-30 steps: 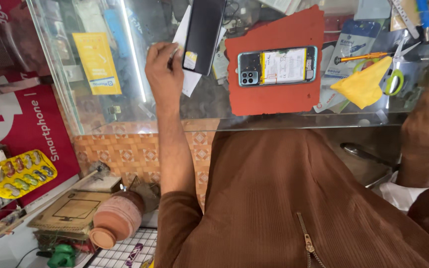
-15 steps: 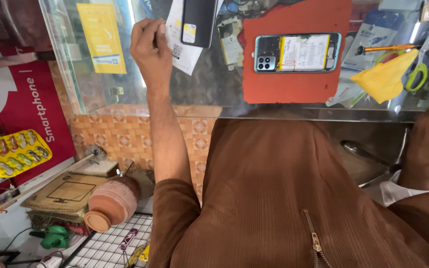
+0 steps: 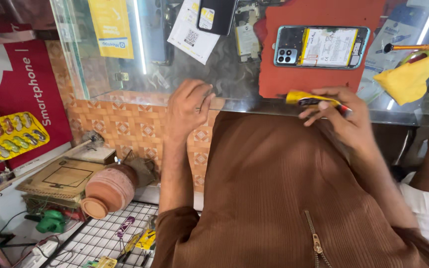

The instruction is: The person cleans the camera module of a disassembled smartphone with a yellow cloth, then applies adhesive from a tube around the camera area. The person handles the camera module, adhesive tube, and cloth while working on the phone's back.

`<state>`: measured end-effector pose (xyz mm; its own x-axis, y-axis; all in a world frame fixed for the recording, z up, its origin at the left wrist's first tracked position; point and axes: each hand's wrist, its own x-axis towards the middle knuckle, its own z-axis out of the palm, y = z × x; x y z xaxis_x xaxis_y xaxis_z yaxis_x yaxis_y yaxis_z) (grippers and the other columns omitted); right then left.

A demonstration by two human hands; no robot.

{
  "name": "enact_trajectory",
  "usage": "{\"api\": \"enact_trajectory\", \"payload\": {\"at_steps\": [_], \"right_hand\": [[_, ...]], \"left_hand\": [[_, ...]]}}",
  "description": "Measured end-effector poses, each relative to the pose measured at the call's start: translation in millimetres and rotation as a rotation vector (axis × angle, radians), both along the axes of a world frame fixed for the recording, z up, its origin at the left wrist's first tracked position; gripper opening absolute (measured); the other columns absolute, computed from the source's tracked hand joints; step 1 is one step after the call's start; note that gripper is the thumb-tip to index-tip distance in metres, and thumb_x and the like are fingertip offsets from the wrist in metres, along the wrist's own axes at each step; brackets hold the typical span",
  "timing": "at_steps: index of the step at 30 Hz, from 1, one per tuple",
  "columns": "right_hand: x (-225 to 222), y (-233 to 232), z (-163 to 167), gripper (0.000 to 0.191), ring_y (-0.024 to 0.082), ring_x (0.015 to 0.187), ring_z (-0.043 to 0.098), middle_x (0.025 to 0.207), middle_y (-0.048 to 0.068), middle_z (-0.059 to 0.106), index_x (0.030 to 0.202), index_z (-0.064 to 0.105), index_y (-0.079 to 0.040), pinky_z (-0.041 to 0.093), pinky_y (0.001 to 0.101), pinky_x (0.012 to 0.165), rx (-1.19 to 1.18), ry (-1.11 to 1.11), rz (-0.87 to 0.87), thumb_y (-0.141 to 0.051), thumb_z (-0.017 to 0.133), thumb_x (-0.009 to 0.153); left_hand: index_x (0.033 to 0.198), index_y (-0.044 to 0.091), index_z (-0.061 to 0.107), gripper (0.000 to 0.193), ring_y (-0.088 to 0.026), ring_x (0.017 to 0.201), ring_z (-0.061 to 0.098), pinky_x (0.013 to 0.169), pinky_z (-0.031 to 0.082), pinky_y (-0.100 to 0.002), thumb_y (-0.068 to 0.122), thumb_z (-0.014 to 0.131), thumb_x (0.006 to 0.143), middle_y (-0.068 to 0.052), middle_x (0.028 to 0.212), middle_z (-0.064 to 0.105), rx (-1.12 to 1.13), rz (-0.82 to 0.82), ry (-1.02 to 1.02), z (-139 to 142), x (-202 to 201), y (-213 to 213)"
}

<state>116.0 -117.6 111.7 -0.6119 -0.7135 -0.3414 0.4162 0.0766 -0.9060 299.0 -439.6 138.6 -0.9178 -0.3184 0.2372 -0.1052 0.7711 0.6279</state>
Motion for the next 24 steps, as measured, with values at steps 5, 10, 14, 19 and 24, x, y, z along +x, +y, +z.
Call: {"api": "enact_trajectory", "payload": {"at_steps": [5,10,14,19,24], "right_hand": [[10,-14,-25,0.02,0.023,0.068,0.069,0.099,0.018,0.065,0.121,0.046,0.001,0.058,0.0315,0.057,0.115,-0.132,-0.085,-0.003,0.056,0.103],[17,-19,-26,0.022,0.014,0.064,0.063,0.09,0.01,0.061,0.122,0.047,0.001,0.047,0.0266,0.052,0.21,0.032,-0.076,-0.005,0.059,0.105],[22,-24,-23,0.025,0.011,0.061,0.055,0.081,0.009,0.057,0.126,0.047,0.002,0.043,0.0263,0.053,0.266,0.188,-0.03,-0.004,0.062,0.106],[21,-37,-17,0.031,0.012,0.068,0.069,0.09,0.009,0.068,0.131,0.037,-0.001,0.055,0.026,0.061,0.062,-0.003,0.015,-0.01,0.056,0.108],[20,-50,-7,0.032,0.017,0.072,0.07,0.098,0.012,0.069,0.123,0.044,-0.001,0.055,0.0328,0.056,0.279,0.359,0.076,-0.016,0.061,0.101]], "left_hand": [[0.096,0.003,0.073,0.01,-0.028,0.087,0.065,0.072,0.053,-0.04,0.002,0.079,0.088,-0.005,0.094,0.065,-0.021,-0.039,-0.078,6,-1,0],[0.097,0.004,0.072,0.008,-0.028,0.091,0.065,0.076,0.054,-0.041,0.002,0.074,0.089,-0.006,0.096,0.066,-0.085,-0.08,-0.147,10,-7,3],[0.097,0.004,0.072,0.006,-0.028,0.09,0.065,0.075,0.054,-0.042,0.005,0.074,0.091,-0.006,0.096,0.066,-0.076,-0.083,-0.196,14,-13,5],[0.099,0.003,0.072,0.01,-0.029,0.092,0.065,0.075,0.054,-0.042,0.002,0.072,0.089,-0.007,0.099,0.065,-0.146,-0.138,-0.211,19,-19,14],[0.089,0.002,0.068,0.01,-0.03,0.091,0.064,0.072,0.054,-0.043,0.004,0.071,0.08,-0.009,0.093,0.061,-0.282,-0.208,-0.299,12,-26,23]]}}
